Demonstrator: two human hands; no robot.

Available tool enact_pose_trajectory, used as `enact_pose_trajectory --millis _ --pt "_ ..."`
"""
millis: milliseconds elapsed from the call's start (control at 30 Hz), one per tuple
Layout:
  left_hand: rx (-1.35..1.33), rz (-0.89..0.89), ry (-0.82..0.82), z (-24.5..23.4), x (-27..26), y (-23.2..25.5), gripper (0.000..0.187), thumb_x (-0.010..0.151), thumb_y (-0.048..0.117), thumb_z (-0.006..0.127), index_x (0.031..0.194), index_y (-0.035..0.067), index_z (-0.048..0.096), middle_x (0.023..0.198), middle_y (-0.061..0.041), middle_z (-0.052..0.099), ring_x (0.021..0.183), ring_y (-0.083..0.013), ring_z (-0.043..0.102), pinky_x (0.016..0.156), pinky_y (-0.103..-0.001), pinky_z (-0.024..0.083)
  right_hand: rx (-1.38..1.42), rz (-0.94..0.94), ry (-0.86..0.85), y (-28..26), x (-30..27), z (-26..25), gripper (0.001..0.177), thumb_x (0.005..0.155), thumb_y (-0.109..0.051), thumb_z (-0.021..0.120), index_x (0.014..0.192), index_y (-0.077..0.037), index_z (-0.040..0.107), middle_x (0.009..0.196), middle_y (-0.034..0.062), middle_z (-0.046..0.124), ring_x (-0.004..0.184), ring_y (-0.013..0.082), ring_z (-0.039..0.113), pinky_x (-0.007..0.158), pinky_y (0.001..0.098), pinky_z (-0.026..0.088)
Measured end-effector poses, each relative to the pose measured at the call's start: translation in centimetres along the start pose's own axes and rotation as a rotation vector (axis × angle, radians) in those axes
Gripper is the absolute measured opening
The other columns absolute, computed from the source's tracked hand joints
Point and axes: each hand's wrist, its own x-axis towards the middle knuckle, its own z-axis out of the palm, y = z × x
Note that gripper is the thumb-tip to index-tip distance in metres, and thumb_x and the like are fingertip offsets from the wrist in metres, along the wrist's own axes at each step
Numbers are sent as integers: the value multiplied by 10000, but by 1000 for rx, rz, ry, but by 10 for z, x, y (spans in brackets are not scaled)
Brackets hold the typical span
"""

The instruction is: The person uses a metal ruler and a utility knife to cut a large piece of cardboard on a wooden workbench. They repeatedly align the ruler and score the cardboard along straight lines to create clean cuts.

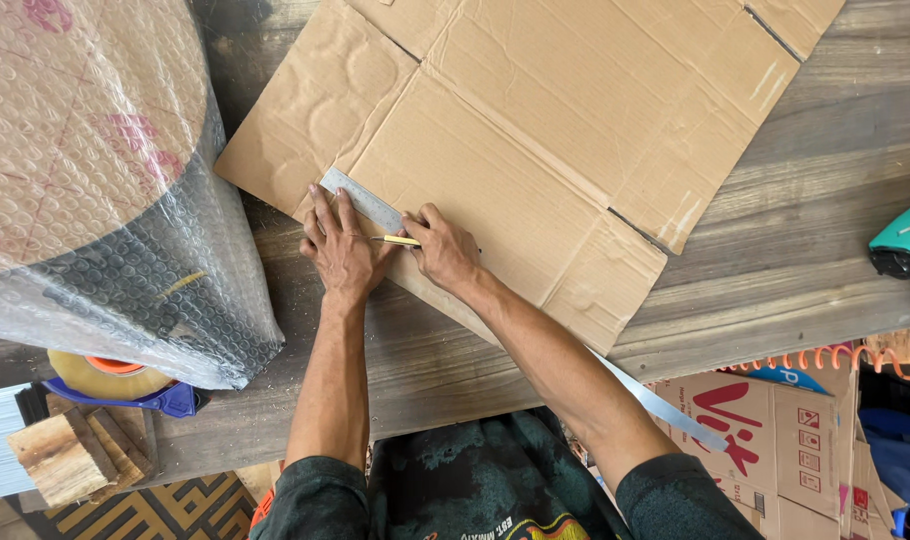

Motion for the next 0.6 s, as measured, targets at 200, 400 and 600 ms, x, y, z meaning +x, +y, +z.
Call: enact_pose_trajectory --millis 200,400,600 --pt "-14 -13 -12 4 1 -2 1129 779 768 691 1598 86 317 1679 -226 47 1424 -413 201 1018 -592 262 -1 -31 -55 3 6 -9 384 927 -281 681 1308 -247 657 1105 21 532 970 385 711 804 556 615" --pt "-59 -18 6 -3 0 0 1127 775 675 745 1600 52 297 1682 -191 91 1418 -385 223 1018 -592 269 -14 -72 -97 4 14 -12 410 935 -304 676 1338 -234 643 1082 42 512 945 403 714 787 560 612" --pt "-112 -61 10 -9 1 7 1118 779 682 756 1594 44 333 1695 -173 116 1422 -384 216 1042 -613 260 2 -141 -172 18 20 -10 462 936 -353 674 1377 -235 606 1130 52 509 989 418 707 817 571 611"
